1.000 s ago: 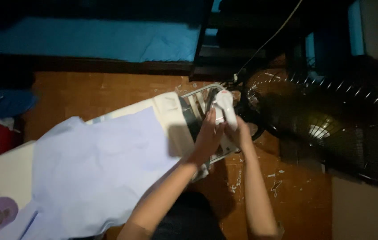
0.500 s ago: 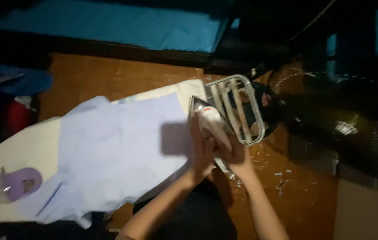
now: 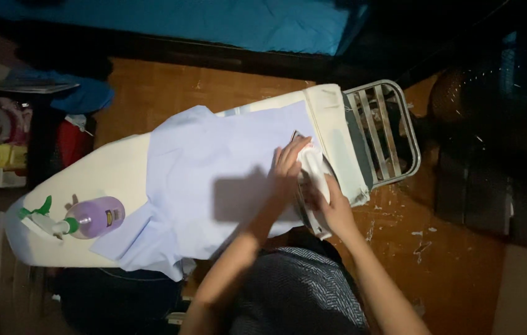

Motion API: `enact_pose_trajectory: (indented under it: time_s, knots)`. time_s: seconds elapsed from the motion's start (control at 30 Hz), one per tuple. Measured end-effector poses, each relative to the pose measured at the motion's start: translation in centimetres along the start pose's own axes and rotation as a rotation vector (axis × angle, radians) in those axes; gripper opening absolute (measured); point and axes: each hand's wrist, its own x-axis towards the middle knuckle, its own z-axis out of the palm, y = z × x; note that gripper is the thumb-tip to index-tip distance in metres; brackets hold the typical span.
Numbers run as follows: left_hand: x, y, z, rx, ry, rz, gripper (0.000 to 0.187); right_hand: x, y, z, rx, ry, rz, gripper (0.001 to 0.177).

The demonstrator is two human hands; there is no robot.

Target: The person is ironing a white shirt on an ironing board using a steam iron.

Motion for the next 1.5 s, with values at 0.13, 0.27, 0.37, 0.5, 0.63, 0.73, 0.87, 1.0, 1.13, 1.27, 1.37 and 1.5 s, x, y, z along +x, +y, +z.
enact_pose_trajectory:
  time_s: [0.13,0.27,0.37,0.5,0.63,0.73,0.87,1.0,1.13,1.27,1.37,1.5]
  knots:
    - [2.7,1.2,-2.4,-0.007,-0.124,-0.067,0.05,0.9,-2.0,0.1,0.152,-0.079,0.312,0.045]
    - [3.1,1.4,-2.7,-0.017,-0.21,-0.038,0.049,0.6,-2.3,0.1,0.295,-0.106,0.346,0.043]
    - [2.3,3.4,-3.6,-0.045,-0.108,-0.102,0.05,0.4,-1.9,0.5,0.08,-0.004,0.206,0.043]
    - [-2.4,-4.9,-3.6,0.057,0.315,-0.099,0.062,3.8,-0.9,1.8,-0.106,0.16,0.138,0.048]
    - [-9.5,-10.3,-8.4,0.378,0.438,-0.171,0.061,12.0,0.1,2.8,-0.112,0.233,-0.028,0.045]
    - [-13.3,-12.1,-11.7,0.954,0.445,-0.339,0.048,14.1,-1.1,1.5,-0.109,0.186,0.108,0.044]
    - [-15.0,-13.6,-16.6,1.093,0.416,-0.382,0.053,11.2,0.0,-2.6,-0.344,-0.309,-0.093,0.053]
    - [-17.1,-11.4,-20.2,0.975,0.48,-0.467,0.053,6.3,-1.7,-3.3,-0.521,-0.702,0.217,0.065]
    - [-19.0,-13.0,-22.2,1.002,0.682,-0.315,0.048,6.9,-5.8,2.6,-0.406,-0.607,-0.032,0.053]
    - [-18.8,-12.8,-24.8,0.869,0.619,-0.39,0.028,11.2,-10.1,13.2,-0.257,-0.438,-0.125,0.053]
    - [-18.6,-13.0,-26.2,0.841,0.568,-0.465,0.02,12.3,-11.6,16.9,-0.234,-0.405,-0.186,0.057]
    - [-20.0,-16.7,-27.0,0.821,0.565,-0.309,0.023,8.6,-12.0,13.8,-0.39,-0.613,-0.137,0.058]
